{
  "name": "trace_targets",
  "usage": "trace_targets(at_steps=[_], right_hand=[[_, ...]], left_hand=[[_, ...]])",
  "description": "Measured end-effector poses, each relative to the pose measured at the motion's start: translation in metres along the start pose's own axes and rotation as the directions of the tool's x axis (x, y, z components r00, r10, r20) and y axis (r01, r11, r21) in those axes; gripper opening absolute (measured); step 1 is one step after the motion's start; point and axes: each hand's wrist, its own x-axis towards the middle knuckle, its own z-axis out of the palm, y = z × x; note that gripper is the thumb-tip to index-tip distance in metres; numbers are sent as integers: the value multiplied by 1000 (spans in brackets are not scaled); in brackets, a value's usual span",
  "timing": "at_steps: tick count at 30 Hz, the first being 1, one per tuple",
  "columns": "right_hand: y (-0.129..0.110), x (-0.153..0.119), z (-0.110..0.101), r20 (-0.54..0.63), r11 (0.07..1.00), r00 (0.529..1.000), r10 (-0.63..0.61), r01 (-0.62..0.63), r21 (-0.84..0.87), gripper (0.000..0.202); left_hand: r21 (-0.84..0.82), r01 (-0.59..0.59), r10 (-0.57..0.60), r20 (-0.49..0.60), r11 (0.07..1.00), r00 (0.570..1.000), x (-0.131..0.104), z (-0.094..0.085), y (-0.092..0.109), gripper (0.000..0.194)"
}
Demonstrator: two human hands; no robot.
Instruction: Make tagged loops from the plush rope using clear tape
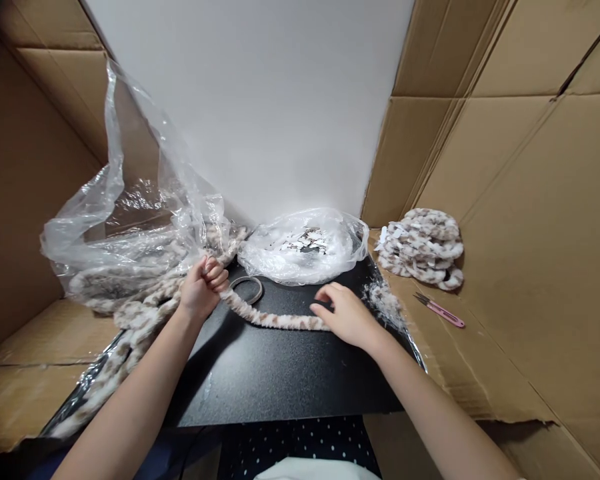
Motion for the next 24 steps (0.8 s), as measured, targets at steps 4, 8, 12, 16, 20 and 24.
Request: trace_targets(at_steps=[4,8,12,16,20,24], right_hand=[[-44,42,52,73,982,985,-158,149,115,36],[-81,80,108,123,963,962,-245,227,148,34],[-87,92,130,162,958,955,-247,215,192,12],[-67,77,113,174,966,951,-257,247,75,19],[-41,53,77,213,969,955,-208,231,-85,23],[-12,30,42,200,963,969,-143,183,-200,24]], left_hand=[[14,-7,6,47,1000,999,-7,9,-6,38],[29,-19,17,67,999,998,-11,9,-8,38],[2,-66,66,41,998,997,-10,0,-4,39],[-6,-105,105,-17,994,994,-6,-8,2,39],[6,-115,116,-86,993,990,-1,-14,3,39],[60,-180,186,-118,982,975,6,-24,2,37]])
